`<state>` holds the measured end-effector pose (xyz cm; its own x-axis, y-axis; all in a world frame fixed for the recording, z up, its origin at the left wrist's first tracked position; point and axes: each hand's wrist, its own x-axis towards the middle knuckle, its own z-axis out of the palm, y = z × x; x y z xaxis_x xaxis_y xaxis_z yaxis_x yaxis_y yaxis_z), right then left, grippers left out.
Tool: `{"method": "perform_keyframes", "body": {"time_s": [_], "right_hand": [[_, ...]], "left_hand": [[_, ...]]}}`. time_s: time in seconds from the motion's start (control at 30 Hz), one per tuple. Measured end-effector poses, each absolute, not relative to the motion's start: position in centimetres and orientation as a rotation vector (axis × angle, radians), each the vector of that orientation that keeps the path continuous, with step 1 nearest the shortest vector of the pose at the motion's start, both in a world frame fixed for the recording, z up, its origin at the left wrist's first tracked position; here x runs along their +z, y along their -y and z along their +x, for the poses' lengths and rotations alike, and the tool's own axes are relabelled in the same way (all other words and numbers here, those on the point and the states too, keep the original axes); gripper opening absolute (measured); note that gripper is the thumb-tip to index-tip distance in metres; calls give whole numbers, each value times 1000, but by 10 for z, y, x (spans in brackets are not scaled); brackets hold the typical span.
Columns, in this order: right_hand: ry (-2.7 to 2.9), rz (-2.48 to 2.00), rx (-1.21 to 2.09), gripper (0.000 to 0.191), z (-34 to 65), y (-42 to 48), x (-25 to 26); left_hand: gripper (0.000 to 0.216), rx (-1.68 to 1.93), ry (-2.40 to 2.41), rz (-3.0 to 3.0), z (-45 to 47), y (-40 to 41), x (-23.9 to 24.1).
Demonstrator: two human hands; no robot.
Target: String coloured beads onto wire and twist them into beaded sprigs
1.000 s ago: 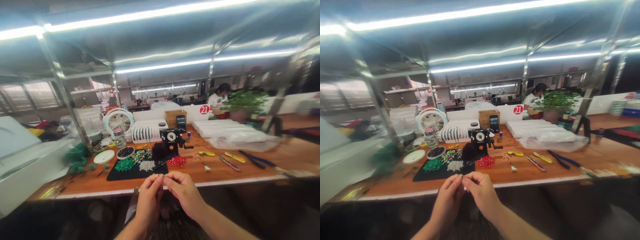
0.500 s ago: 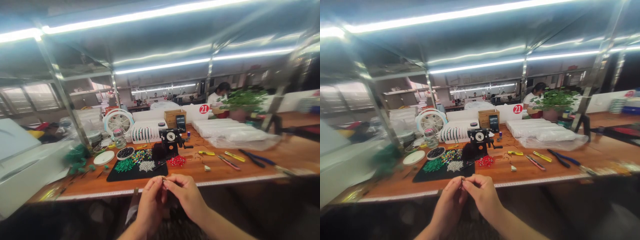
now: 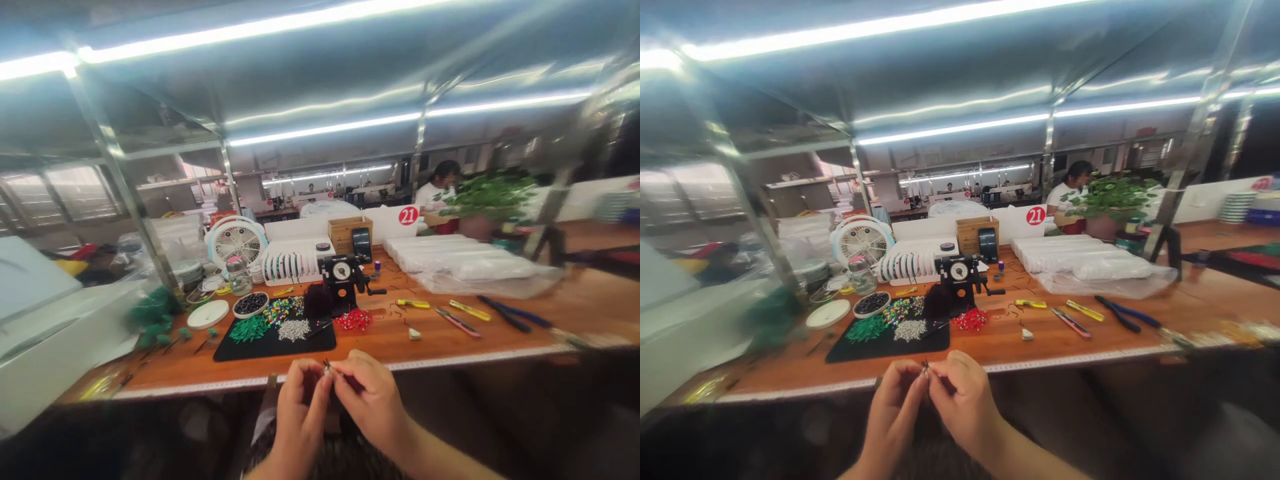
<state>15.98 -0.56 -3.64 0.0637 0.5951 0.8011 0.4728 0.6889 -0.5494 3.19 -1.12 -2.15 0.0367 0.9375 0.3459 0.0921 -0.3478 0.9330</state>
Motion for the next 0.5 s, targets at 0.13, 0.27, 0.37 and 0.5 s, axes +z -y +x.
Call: {"method": "perform_keyframes", "body": {"time_s": [0.13,0.27,0.37,0.5], "right_hand": [[1627,-898,-34,16,159,4,-43],[1661,-915,23,18,161,9,-42],[1662,-934,203,18,163,14,-38],[1668,-937,326,19,166,18,-34]], "left_hand": [[11,1364,-1199,1759,32,4,-23],[21,1318,-1195,1789,31,2,-22],[25,1234,-1071,1563,32,6,-18],[29,1126,-940,1349,34,11,-15]]}}
